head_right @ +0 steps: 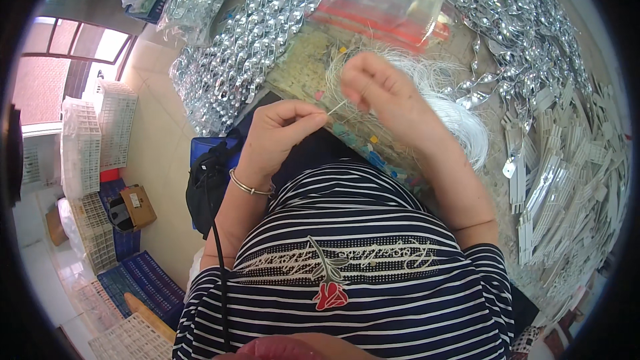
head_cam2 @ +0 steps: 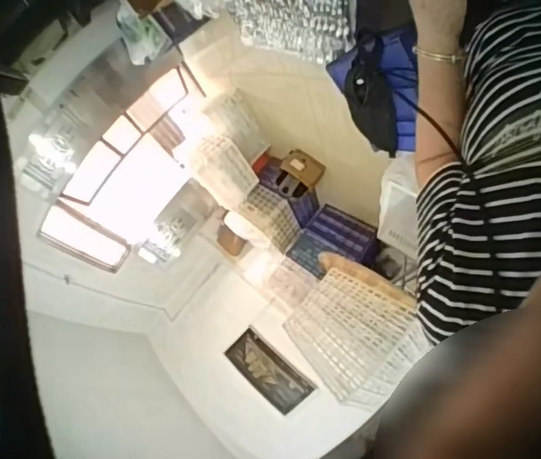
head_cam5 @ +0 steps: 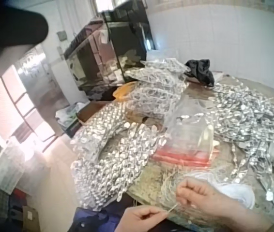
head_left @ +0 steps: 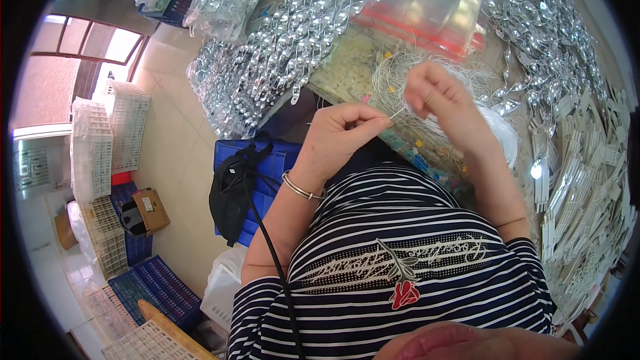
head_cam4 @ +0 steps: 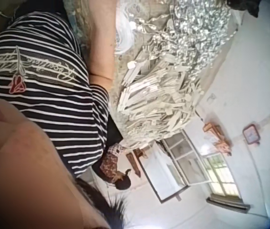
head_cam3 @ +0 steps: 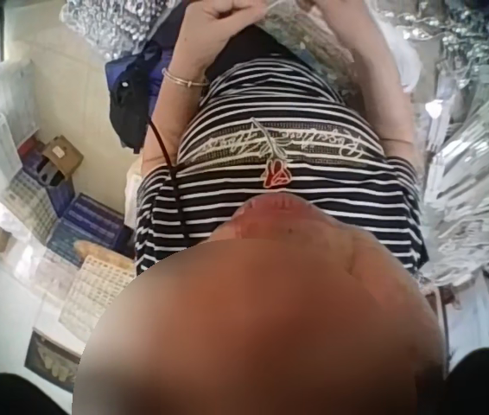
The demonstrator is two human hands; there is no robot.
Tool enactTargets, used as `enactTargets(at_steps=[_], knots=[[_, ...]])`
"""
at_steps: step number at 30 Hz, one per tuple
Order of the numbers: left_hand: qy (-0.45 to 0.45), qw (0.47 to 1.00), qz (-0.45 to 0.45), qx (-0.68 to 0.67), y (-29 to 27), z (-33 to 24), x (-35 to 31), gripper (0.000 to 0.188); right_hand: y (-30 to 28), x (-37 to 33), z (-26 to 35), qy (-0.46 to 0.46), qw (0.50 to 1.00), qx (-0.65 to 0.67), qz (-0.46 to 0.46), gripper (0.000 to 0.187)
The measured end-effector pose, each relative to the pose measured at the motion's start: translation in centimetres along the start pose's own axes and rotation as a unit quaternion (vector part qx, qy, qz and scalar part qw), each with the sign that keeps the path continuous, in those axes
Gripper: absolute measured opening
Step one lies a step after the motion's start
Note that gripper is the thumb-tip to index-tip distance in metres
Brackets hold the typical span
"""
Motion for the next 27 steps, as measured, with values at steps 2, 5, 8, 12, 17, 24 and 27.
enactTargets(at_steps=[2, 5, 8, 12, 17, 24, 27], knots=[[0.004, 1.0, 0.005, -0.017, -0.5, 0.2, -0.1, 0.01, -2.1, 0.4, 0.7, -0.052, 0.997, 0.041, -0.031, 0.014], [-0.011, 0.999, 0.011, -0.035, 0.1, 0.5, 0.0, 0.012, -1.1, -0.1, 0.9, -0.053, 0.998, 0.001, -0.018, 0.014], [-0.007, 0.998, 0.007, -0.057, 0.9, 0.0, 0.1, 0.015, 0.1, 0.1, 0.5, -0.03, 0.999, 0.027, -0.013, 0.013], [-0.017, 0.998, 0.008, -0.06, 1.2, -0.5, 0.1, 0.02, -0.5, 0.1, 0.1, -0.044, 0.999, 0.004, -0.014, 0.014], [-0.027, 0.998, -0.006, -0.049, 1.0, -0.5, 0.3, 0.02, -0.4, 0.4, -0.2, -0.043, 0.999, -0.006, -0.015, 0.016], [-0.034, 0.998, -0.023, -0.041, 1.1, -0.3, 0.2, 0.02, -0.3, 0.1, -0.7, -0.026, 0.999, -0.018, -0.007, 0.015], [-0.031, 0.998, -0.017, -0.046, 1.1, -0.2, 0.2, 0.019, -0.4, 0.1, -0.8, -0.019, 1.0, -0.019, -0.009, 0.015]])
Point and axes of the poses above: each hand's wrist, its own x-axis towards the middle knuckle, its own y-axis out of the palm, z = x × y, the point moved 3 cm from there along x, towards the middle knuckle, and after that the axes turned 10 degrees about -y, right-handed, at the moved point
